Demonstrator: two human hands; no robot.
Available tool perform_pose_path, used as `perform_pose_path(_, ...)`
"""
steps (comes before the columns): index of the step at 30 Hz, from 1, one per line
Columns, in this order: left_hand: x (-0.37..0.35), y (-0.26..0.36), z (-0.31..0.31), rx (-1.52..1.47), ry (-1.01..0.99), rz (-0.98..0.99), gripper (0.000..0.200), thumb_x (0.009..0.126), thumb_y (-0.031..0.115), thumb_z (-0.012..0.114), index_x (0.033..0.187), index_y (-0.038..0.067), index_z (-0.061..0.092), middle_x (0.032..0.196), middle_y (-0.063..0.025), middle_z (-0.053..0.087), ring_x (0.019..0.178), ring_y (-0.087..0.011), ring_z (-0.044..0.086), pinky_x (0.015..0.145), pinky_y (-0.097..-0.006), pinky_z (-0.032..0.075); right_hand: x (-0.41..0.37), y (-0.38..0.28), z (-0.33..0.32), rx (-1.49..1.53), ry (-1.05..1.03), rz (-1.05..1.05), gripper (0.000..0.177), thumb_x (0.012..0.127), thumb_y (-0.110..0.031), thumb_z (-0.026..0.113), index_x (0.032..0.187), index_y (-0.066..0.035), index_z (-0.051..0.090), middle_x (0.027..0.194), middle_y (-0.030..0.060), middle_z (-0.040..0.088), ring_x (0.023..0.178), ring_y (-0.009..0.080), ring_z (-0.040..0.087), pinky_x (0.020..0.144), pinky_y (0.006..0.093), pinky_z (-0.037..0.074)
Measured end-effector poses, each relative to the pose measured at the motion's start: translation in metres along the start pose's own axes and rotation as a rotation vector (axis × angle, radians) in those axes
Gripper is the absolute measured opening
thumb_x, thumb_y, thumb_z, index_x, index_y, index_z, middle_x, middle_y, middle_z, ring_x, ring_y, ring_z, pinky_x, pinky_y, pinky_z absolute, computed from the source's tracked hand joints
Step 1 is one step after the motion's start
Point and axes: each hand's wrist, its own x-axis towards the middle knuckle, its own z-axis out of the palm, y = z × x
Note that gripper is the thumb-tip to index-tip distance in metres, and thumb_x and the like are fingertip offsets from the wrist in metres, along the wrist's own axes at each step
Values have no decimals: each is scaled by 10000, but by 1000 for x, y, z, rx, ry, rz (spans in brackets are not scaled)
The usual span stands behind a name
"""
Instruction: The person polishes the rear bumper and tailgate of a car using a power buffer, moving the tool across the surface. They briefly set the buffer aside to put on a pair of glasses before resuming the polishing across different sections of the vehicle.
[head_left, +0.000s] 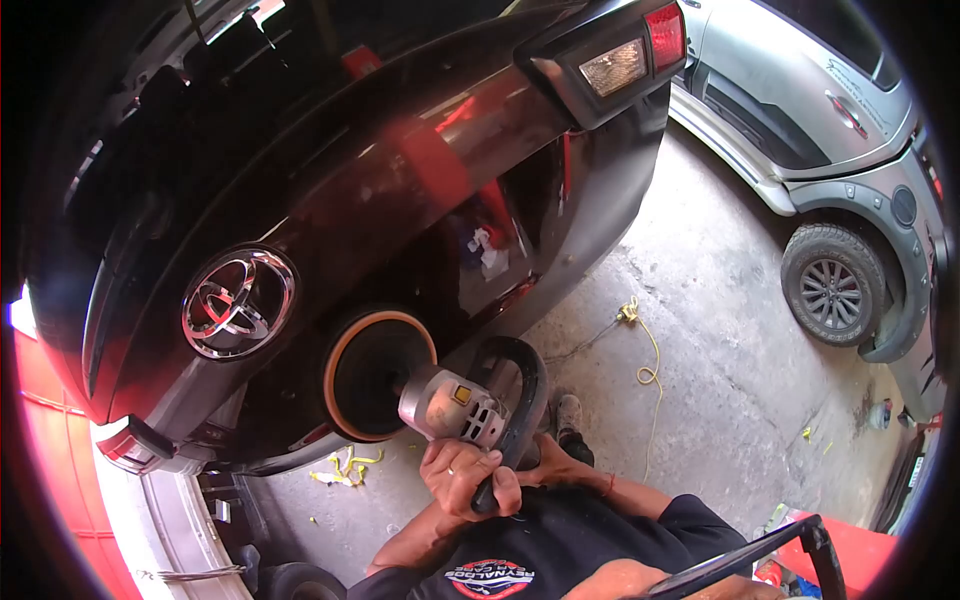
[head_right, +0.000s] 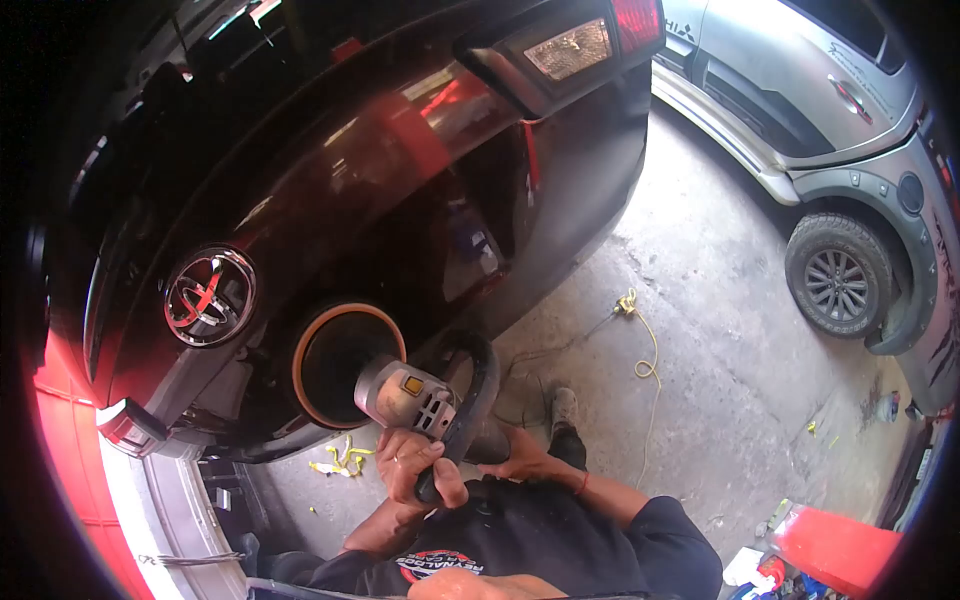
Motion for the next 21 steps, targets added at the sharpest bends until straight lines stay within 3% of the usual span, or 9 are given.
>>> perform_pose_path(4, 15, -10, 21, -125, -46, 27, 262, 666, 123, 604, 923, 71, 600, 663, -49, 580, 549, -222, 554, 593, -372, 452, 1, 10, -5, 168, 56, 50, 610, 736, -196, 847, 1261, -8, 599, 1066, 147, 727, 979, 218, 692, 863, 341, 539)
perform_pose_path(7, 36, -25, 56, -312, -120, 114, 233, 700, 139, 655, 917, 58, 633, 691, -50, 607, 581, -225, 592, 603, -368, 458, 7, 21, -14, 26, 241, -58, 489, 759, -175, 823, 1186, -15, 646, 1035, 126, 730, 968, 206, 692, 849, 343, 542)
perform_pose_path(8, 42, -29, 69, -388, -161, 128, 209, 723, 145, 667, 911, 55, 645, 686, -47, 614, 587, -223, 603, 607, -364, 461, 12, 47, -15, 189, 337, -35, 429, 773, -156, 803, 1154, -20, 661, 1032, 117, 731, 962, 196, 690, 846, 345, 542)
perform_pose_path(9, 48, -30, 82, -465, -200, 141, 187, 746, 151, 680, 904, 53, 657, 680, -44, 621, 592, -222, 614, 611, -360, 464, 10, 42, -24, 123, 326, -57, 422, 776, -154, 800, 1152, -20, 662, 1035, 116, 731, 964, 195, 689, 848, 345, 541)
perform_pose_path(18, 101, -20, 126, -584, -191, 252, 134, 780, 154, 654, 869, 56, 632, 618, -36, 598, 547, -206, 580, 619, -361, 468, 32, 3, -77, -14, 508, -260, 353, 807, -138, 769, 1127, -23, 674, 1063, 107, 732, 984, 179, 681, 866, 350, 531)
perform_pose_path(21, 99, -15, 125, -575, -200, 251, 140, 790, 148, 644, 887, 51, 618, 633, -44, 605, 554, -204, 583, 630, -369, 471, 25, -1, -85, -5, 511, -220, 342, 816, -137, 764, 1126, -24, 676, 1078, 108, 730, 996, 177, 677, 882, 353, 524)
